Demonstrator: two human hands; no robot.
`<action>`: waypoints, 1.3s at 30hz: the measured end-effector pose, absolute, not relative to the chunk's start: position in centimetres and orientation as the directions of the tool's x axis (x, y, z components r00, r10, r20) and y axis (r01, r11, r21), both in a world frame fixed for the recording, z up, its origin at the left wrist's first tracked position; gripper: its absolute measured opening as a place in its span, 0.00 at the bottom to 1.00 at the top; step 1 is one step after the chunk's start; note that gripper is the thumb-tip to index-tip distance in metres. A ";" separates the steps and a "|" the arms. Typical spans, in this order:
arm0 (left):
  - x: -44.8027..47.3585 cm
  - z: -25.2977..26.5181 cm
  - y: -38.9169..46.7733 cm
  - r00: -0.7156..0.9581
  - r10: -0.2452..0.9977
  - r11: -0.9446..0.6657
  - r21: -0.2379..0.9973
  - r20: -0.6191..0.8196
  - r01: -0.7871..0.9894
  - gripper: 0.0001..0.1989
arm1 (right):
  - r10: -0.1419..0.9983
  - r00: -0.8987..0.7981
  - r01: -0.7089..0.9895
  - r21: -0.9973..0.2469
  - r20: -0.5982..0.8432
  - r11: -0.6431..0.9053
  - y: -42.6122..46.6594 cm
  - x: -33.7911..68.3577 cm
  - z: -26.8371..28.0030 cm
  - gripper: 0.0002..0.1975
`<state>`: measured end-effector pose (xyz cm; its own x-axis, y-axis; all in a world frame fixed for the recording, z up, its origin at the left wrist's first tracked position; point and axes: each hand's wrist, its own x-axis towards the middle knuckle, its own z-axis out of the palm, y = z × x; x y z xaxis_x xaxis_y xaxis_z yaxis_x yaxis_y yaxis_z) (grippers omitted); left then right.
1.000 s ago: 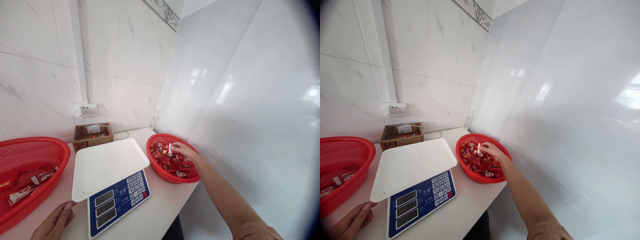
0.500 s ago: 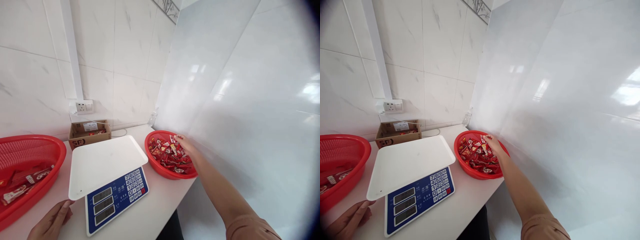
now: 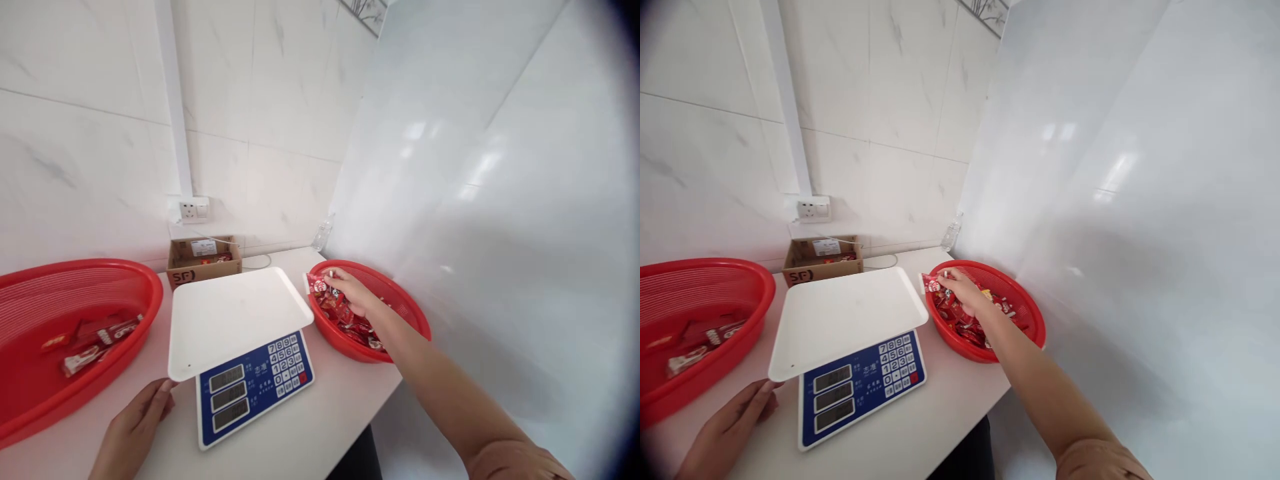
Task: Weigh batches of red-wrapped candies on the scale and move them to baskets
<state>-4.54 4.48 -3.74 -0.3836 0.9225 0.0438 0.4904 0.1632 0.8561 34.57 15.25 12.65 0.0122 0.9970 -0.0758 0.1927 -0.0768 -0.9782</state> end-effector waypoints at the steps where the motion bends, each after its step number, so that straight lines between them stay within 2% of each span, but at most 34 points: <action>1: -4.3 -2.9 4.2 -0.334 0.943 0.163 0.864 0.006 0.476 0.25 | 0.994 -0.070 0.190 -0.979 -0.083 -0.069 15.3 32.9 12.7 0.12; 5: -3.2 -0.2 3.3 -0.270 0.963 0.123 0.860 0.018 0.495 0.25 | 0.930 -0.344 0.224 -0.973 -0.132 -0.055 16.0 26.4 12.2 0.12; 8: -2.8 0.6 3.0 -0.274 0.961 0.107 0.871 0.032 0.479 0.25 | 0.892 -0.422 0.382 -0.924 -0.161 0.014 16.9 22.7 11.5 0.14; 12: -2.9 1.0 2.9 -0.298 0.954 0.101 0.899 0.034 0.427 0.24 | 0.942 -0.332 0.548 -0.824 -0.056 0.144 18.3 20.7 10.9 0.16; 22: -3.1 0.8 2.7 -0.288 0.957 0.106 0.896 0.025 0.430 0.21 | 0.953 -0.300 0.503 -0.856 -0.042 0.121 19.0 20.3 9.3 0.14; 37: -3.1 0.2 2.8 -0.287 0.958 0.107 0.909 0.014 0.403 0.21 | 0.971 -0.237 0.525 -0.840 0.010 0.137 17.5 21.5 10.2 0.22; 39: -3.2 0.1 2.8 -0.286 0.958 0.107 0.912 0.012 0.397 0.21 | 0.964 -0.263 0.563 -0.804 0.045 0.191 17.0 21.4 10.3 0.23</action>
